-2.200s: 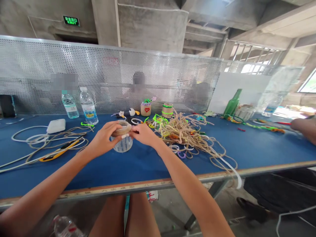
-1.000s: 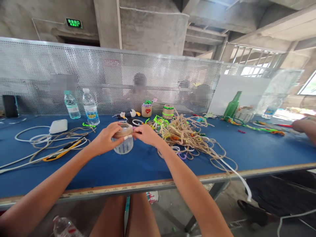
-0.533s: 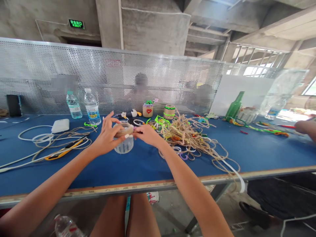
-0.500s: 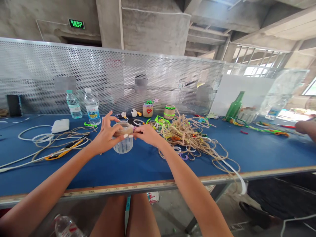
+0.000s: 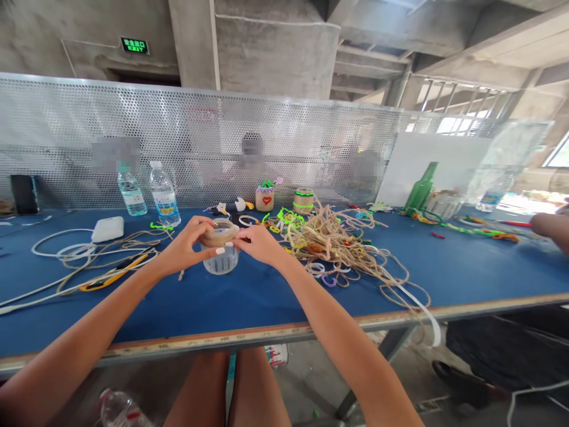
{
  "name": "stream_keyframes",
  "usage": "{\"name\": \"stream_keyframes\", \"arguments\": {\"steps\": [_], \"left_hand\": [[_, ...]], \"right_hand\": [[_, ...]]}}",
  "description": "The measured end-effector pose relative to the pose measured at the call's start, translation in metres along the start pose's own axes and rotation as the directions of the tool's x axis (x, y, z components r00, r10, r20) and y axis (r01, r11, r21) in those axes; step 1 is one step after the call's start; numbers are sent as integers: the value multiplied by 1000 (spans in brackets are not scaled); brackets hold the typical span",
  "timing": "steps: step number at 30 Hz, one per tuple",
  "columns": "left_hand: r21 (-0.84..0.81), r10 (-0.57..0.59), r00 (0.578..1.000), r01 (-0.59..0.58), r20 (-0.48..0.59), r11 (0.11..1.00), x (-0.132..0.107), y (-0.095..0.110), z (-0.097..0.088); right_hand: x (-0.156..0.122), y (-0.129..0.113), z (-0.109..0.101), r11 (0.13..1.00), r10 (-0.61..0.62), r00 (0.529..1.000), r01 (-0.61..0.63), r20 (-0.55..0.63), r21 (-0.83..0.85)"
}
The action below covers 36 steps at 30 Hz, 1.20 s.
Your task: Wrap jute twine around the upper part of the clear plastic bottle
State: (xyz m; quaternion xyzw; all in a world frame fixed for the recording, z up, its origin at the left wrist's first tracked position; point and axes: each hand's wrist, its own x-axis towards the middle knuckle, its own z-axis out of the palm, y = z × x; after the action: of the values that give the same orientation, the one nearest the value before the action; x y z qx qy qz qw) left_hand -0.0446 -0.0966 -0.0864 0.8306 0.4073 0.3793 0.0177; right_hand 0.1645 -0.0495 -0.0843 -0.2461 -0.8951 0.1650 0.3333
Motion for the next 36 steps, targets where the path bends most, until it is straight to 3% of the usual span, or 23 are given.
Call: {"name": "stream_keyframes", "arguments": {"steps": [3,9,19,23,26,36], "left_hand": [[8,-20,997,20,-80,1000,2,2,2],[47,-23,997,27,-80,999,4,0,-1],[150,28,998,-20,-49,988,4,4,1],[63,14,1000,-13,-7,998,3,-1,7],[17,-41,999,41,-35,999,3,-4,10],[303,-15,999,25,-36,953,18,11,14]], "right_hand": [[0,1,0,1000,18,1000,-18,10,10],[0,1,-2,997,32,999,-35,35,69],[2,12,5,999,16,1000,-15,-12,32],[2,12,4,999,40,999,-40,-3,19],[3,12,4,998,56,998,-56,4,19],[8,20,5,997,70,997,-69,-42,16]]}}
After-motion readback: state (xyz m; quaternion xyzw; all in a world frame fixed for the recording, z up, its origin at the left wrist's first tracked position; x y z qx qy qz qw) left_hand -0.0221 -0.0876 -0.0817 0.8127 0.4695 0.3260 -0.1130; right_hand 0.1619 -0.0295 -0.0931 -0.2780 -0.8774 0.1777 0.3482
